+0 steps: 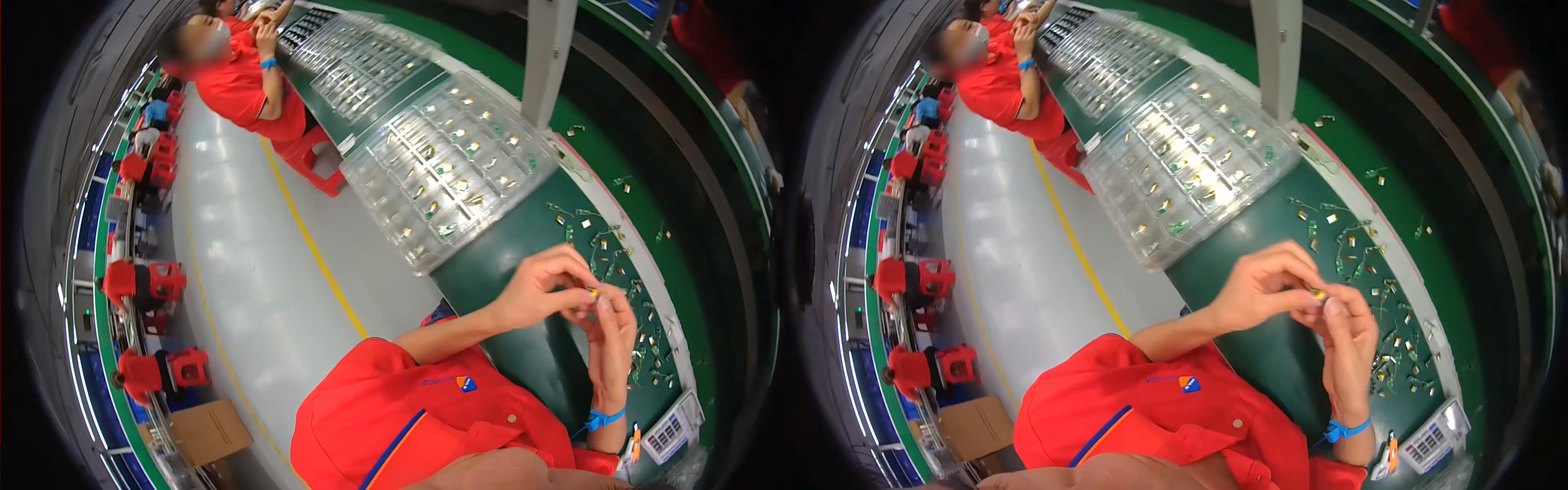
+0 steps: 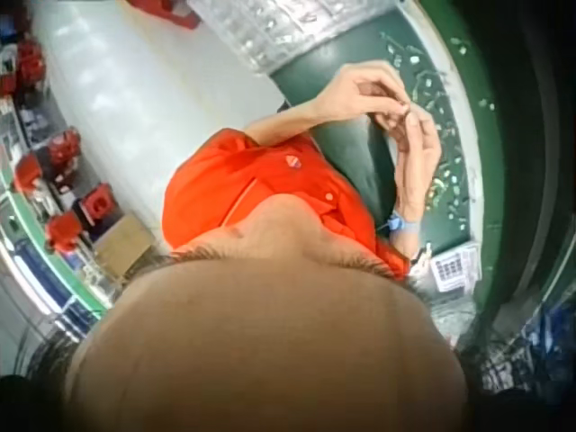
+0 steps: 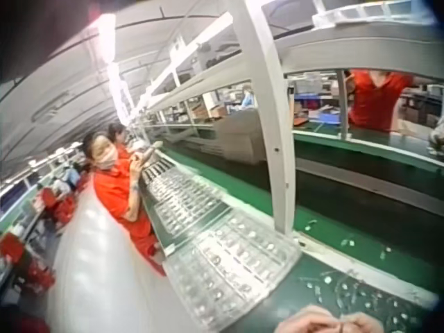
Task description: Assembling small electronic components into a plastic tray on an assembly line.
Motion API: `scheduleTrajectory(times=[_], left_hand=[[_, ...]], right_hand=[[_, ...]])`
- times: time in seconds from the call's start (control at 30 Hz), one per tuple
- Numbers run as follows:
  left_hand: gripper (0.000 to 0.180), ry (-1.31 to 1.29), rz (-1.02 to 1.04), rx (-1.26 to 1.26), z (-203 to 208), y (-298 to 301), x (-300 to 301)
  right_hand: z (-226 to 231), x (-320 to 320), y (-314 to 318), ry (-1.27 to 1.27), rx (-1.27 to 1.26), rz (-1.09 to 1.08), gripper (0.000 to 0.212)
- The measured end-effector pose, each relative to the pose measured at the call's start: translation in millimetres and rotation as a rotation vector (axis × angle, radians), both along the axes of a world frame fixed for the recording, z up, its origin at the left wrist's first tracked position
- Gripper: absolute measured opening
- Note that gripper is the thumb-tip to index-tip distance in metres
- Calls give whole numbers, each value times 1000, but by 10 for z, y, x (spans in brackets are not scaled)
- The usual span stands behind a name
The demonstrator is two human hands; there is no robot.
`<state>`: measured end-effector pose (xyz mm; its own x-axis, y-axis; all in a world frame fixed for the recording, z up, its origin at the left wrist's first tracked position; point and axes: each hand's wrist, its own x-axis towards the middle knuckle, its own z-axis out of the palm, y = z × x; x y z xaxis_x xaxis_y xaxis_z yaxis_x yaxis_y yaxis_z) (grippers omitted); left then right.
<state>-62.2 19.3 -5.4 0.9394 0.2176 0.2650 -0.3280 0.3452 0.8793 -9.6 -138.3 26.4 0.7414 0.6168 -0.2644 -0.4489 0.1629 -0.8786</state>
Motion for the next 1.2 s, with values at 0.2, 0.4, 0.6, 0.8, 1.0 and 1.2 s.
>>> scheduleTrajectory(times=[0.2, 0.4, 0.6, 0.8, 1.0, 1.2], left_hand=[[17, 234, 372, 721, 219, 1283, -719], [18, 630, 389, 1152, 252, 1629, -1033], [13, 257, 354, 1275, 597, 1591, 225], [11, 13, 339, 1857, -395, 1317, 2280], [19, 313, 254, 2040, -838, 1283, 2891], [15, 212, 216, 1841, -607, 1382, 2831]], right_hand=[[-72, 187, -58, -260, -330, 59, 31], [-270, 724, -235, -383, -468, -70, 26], [-381, 1530, 7, -1073, -820, -158, 17], [-855, 2055, 767, -1592, -1018, -60, 26], [-1067, 2183, 896, -1525, -1148, 12, 24], [-733, 2006, 536, -1392, -934, -94, 19]])
